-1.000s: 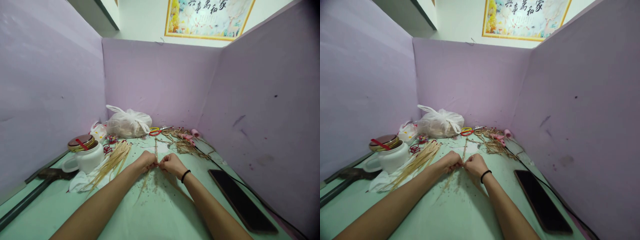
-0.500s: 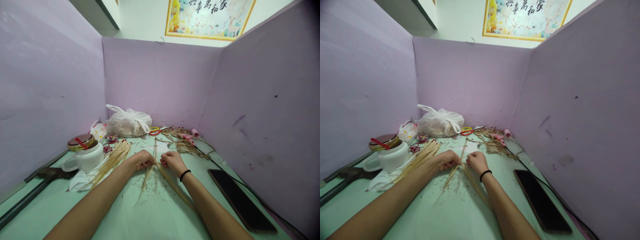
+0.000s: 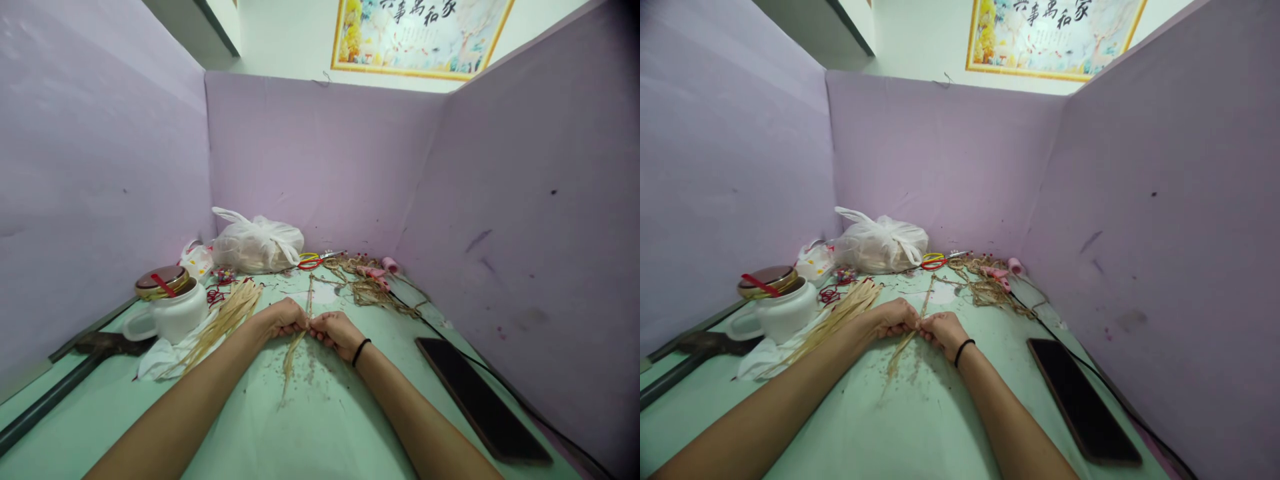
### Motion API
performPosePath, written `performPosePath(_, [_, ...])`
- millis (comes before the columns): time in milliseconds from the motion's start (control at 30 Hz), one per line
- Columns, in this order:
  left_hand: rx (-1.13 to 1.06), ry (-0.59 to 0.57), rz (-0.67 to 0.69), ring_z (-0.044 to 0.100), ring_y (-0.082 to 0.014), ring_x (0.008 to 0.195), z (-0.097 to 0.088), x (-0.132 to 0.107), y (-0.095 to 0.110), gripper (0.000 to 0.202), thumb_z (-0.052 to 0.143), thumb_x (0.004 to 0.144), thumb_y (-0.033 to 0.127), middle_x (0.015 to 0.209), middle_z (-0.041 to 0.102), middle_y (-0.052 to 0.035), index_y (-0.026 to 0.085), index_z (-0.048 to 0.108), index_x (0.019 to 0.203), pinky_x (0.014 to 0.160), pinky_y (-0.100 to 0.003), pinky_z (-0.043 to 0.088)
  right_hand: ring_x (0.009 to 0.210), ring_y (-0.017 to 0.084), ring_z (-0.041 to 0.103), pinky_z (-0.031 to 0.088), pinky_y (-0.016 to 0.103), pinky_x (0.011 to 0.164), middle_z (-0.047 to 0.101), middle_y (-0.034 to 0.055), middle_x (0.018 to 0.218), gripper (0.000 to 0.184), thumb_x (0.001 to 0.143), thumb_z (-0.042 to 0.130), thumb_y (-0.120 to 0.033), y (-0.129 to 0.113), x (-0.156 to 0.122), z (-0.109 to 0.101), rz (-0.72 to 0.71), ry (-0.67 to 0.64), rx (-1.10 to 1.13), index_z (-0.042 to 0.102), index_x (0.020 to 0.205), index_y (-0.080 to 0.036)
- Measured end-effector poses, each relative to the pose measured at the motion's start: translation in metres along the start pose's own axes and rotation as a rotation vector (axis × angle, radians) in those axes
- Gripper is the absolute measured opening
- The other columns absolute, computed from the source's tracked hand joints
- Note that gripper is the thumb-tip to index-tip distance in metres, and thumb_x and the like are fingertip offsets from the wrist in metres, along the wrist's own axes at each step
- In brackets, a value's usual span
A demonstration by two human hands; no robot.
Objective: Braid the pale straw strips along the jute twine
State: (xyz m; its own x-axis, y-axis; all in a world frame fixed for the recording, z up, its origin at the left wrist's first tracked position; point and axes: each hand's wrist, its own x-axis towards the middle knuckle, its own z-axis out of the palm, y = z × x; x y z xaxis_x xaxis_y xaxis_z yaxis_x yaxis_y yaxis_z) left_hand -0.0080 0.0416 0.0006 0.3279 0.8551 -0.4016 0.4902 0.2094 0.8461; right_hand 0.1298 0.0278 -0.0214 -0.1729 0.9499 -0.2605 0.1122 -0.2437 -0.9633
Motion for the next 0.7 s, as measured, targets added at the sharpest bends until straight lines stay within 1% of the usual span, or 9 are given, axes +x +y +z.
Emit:
performPosePath(133, [0.084,0.031,0.006,0.024,-0.004,0.031,-0.002,0.001,0.0,0.01,0.058,0.05,0.02,0.034,0.033,0.0064,0.015,0.05,0.047,0.033,-0.019,0.014,0.032,0.003,0.027,0.013,0.018,0.032,0.044,-0.0047,0.038,0.009,0.057,0.054,-0.01,0.004,0.003,0.0,-0.037,0.045,-0.044,0.051,0.049,-0.013])
performPosePath(200, [0.131,0.021,-0.003,0.027,-0.0044,0.031,-0.007,0.003,-0.001,0.009,0.059,0.05,0.023,0.035,0.037,0.0053,0.014,0.055,0.05,0.033,-0.019,0.017,0.032,0.002,0.025,0.011,0.019,0.033,0.043,-0.0055,0.038,0.008,0.057,0.054,-0.011,0.005,0.003,0.0,-0.035,0.036,-0.032,0.051,0.049,-0.013])
performPosePath(333, [0.172,-0.063,-0.024,0.031,-0.0044,0.033,-0.025,-0.001,-0.004,0.018,0.061,0.05,0.025,0.048,0.055,0.0007,0.013,0.065,0.063,0.032,-0.019,0.018,0.031,0.002,0.019,0.009,0.021,0.034,0.037,-0.007,0.034,0.012,0.058,0.054,-0.015,0.004,-0.001,-0.001,-0.01,0.02,-0.017,0.048,0.048,-0.014])
performPosePath(433, [0.207,-0.14,-0.039,0.031,-0.0046,0.033,-0.042,-0.007,-0.006,0.018,0.062,0.05,0.025,0.052,0.06,-0.002,0.013,0.065,0.063,0.032,-0.019,0.017,0.031,0.002,0.018,0.008,0.021,0.035,0.032,-0.0078,0.032,0.014,0.058,0.054,-0.016,0.003,-0.002,-0.001,-0.018,0.018,-0.039,0.046,0.046,-0.015])
performPosePath(467, [0.217,-0.14,-0.042,0.03,-0.0046,0.033,-0.048,-0.009,-0.007,0.017,0.062,0.051,0.026,0.052,0.06,-0.0025,0.012,0.064,0.061,0.032,-0.019,0.017,0.031,0.002,0.017,0.007,0.021,0.035,0.031,-0.0079,0.032,0.015,0.058,0.054,-0.016,0.003,-0.002,-0.001,-0.025,0.02,-0.048,0.046,0.046,-0.015])
performPosePath(533, [0.217,-0.046,-0.034,0.03,-0.0044,0.033,-0.061,-0.012,-0.007,0.018,0.063,0.053,0.027,0.053,0.06,-0.0026,0.012,0.063,0.062,0.032,-0.019,0.017,0.031,0.002,0.017,0.007,0.021,0.035,0.031,-0.0079,0.032,0.015,0.058,0.053,-0.016,0.005,-0.001,-0.001,-0.034,0.021,-0.063,0.045,0.045,-0.015])
performPosePath(567, [0.204,0.05,-0.016,0.03,-0.0042,0.033,-0.067,-0.013,-0.007,0.018,0.063,0.054,0.027,0.054,0.06,-0.0021,0.012,0.063,0.063,0.033,-0.019,0.018,0.031,0.002,0.017,0.007,0.021,0.036,0.03,-0.0079,0.032,0.015,0.058,0.053,-0.016,0.006,-0.001,-0.001,-0.041,0.019,-0.068,0.046,0.045,-0.015])
performPosePath(633, [0.172,0.291,0.018,0.031,-0.004,0.035,-0.08,-0.015,-0.007,0.014,0.061,0.057,0.024,0.052,0.058,-0.0005,0.012,0.061,0.063,0.034,-0.019,0.02,0.031,0.003,0.018,0.008,0.021,0.036,0.03,-0.0078,0.032,0.015,0.059,0.053,-0.017,0.008,0.001,-0.001,-0.048,0.015,-0.073,0.046,0.046,-0.015])
performPosePath(700, [0.168,0.523,0.028,0.031,-0.0046,0.036,-0.092,-0.017,-0.009,0.01,0.057,0.06,0.021,0.044,0.05,0.0017,0.012,0.058,0.059,0.035,-0.019,0.022,0.031,0.003,0.018,0.008,0.022,0.036,0.03,-0.0077,0.033,0.014,0.059,0.053,-0.017,0.009,0.002,-0.002,-0.047,0.009,-0.069,0.047,0.046,-0.015])
